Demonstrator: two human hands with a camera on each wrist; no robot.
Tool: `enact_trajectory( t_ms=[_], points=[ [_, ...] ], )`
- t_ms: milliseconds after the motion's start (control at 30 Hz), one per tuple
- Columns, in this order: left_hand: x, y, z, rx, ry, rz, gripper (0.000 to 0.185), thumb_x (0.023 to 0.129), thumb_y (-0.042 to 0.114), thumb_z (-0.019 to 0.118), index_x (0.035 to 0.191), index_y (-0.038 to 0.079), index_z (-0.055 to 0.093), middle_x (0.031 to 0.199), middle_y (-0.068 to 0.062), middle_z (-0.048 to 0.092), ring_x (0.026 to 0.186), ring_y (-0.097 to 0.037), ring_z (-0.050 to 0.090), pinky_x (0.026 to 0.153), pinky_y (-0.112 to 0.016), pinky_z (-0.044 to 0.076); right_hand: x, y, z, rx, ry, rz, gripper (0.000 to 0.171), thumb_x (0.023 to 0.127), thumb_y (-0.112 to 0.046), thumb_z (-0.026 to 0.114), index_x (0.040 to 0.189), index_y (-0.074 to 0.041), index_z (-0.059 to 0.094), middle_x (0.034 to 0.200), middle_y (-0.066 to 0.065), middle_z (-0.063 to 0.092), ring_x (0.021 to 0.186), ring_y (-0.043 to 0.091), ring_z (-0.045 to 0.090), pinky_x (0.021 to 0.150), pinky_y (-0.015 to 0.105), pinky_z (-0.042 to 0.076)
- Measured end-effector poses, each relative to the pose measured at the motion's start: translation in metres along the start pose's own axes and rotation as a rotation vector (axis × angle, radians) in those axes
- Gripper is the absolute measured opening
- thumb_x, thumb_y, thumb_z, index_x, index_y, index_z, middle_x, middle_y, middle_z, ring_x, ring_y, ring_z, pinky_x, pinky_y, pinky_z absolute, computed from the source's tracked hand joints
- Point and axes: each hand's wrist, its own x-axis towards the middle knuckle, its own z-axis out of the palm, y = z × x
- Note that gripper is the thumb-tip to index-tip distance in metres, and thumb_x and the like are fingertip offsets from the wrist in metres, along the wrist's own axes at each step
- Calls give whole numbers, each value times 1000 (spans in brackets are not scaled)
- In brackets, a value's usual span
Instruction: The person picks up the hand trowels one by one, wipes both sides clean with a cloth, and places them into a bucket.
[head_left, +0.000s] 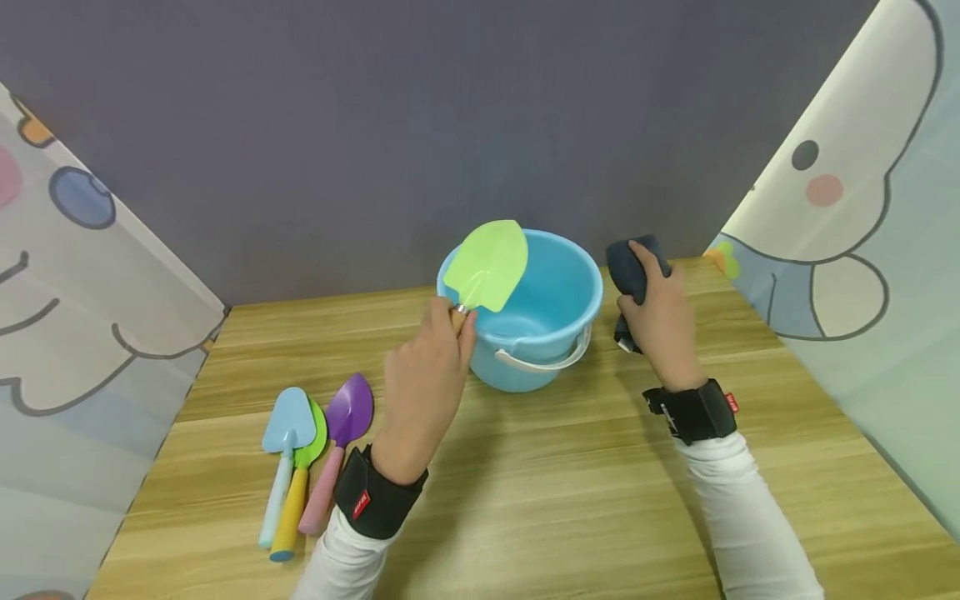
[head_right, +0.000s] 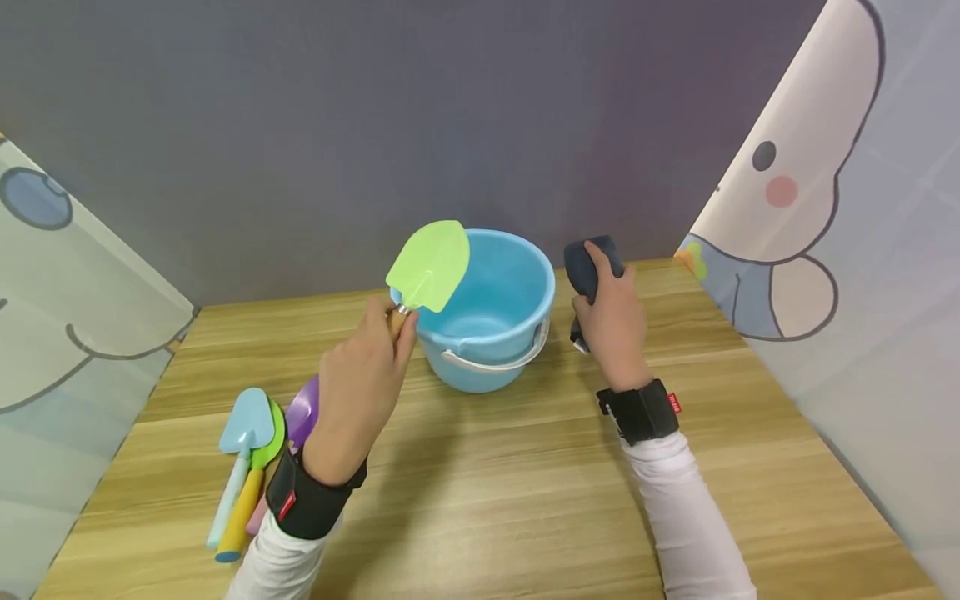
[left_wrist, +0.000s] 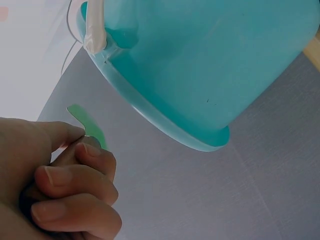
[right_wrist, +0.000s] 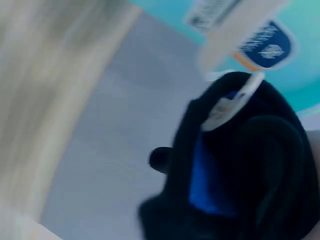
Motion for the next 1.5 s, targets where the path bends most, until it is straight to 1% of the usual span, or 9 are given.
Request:
enact_trajectory(
  t_ms=[167, 267, 467, 700, 900, 1067, 1167, 1367, 1500],
  points=[
    [1, 2, -2, -21, -12, -5, 32, 103, 36, 60, 101, 4, 54, 67, -5, 53, 40, -18, 47, 36, -32, 35, -5, -26, -20, 41, 88, 16, 76, 94, -11, 61, 159, -37, 32, 132, 35, 41, 81, 46, 54, 66, 57, 49],
    [1, 3, -4, -21, -18, 0, 33, 102, 37, 61, 102, 5, 55, 70, -5, 56, 41, -19, 48, 37, -33, 36, -10, -45, -32, 61, 136, -17, 75, 94, -17, 66, 157, -42, 33, 130, 34, 42, 91, 49, 55, 75, 63, 51],
    [2, 3, -7, 16, -14, 11, 32, 101, 36, 63, 103, 4, 60, 72, -6, 60, 41, -20, 49, 37, -33, 36, -29, -86, -51, 126, 174, -156, 67, 96, -32, 71, 154, -44, 39, 127, 31, 46, 88, 45, 54, 74, 59, 48],
    [-1, 2, -10, 44, -17, 4, 28, 102, 33, 62, 99, 6, 59, 72, -7, 60, 42, -23, 53, 37, -36, 39, -49, -117, -50, 180, 157, -378, 63, 92, -24, 75, 149, -37, 50, 121, 29, 52, 85, 41, 63, 67, 56, 56],
    [-4, 4, -10, 45, 2, 35, 26, 100, 32, 66, 99, 7, 59, 70, -6, 58, 40, -19, 48, 37, -31, 35, -66, -125, -33, 107, 123, -545, 67, 89, -23, 79, 149, -31, 51, 117, 29, 53, 82, 35, 62, 58, 46, 56],
    [-6, 9, -14, 4, 8, 63, 20, 98, 24, 69, 97, 7, 58, 69, -5, 55, 40, -14, 40, 38, -26, 29, -74, -127, -24, 51, 123, -629, 71, 84, -26, 84, 148, -32, 52, 117, 28, 55, 87, 35, 63, 59, 44, 58],
    [-6, 11, -17, 11, 24, 89, 20, 97, 21, 70, 94, 7, 56, 69, -4, 55, 40, -13, 38, 38, -25, 29, -76, -129, -20, 36, 132, -656, 70, 84, -29, 84, 148, -32, 53, 115, 28, 56, 90, 35, 63, 59, 45, 58],
    [-5, 11, -19, 91, 102, 225, 24, 92, 19, 75, 100, 3, 60, 71, -4, 55, 40, -10, 39, 36, -24, 29, -79, -130, -18, 51, 176, -661, 68, 84, -26, 84, 145, -31, 56, 113, 29, 56, 90, 36, 61, 55, 46, 56],
    [-4, 10, -18, 110, 138, 251, 25, 89, 17, 77, 99, 2, 59, 70, -3, 53, 40, -9, 37, 36, -23, 28, -78, -130, -18, 50, 175, -666, 67, 85, -24, 83, 145, -31, 56, 113, 29, 56, 86, 36, 62, 55, 46, 56]
  ],
)
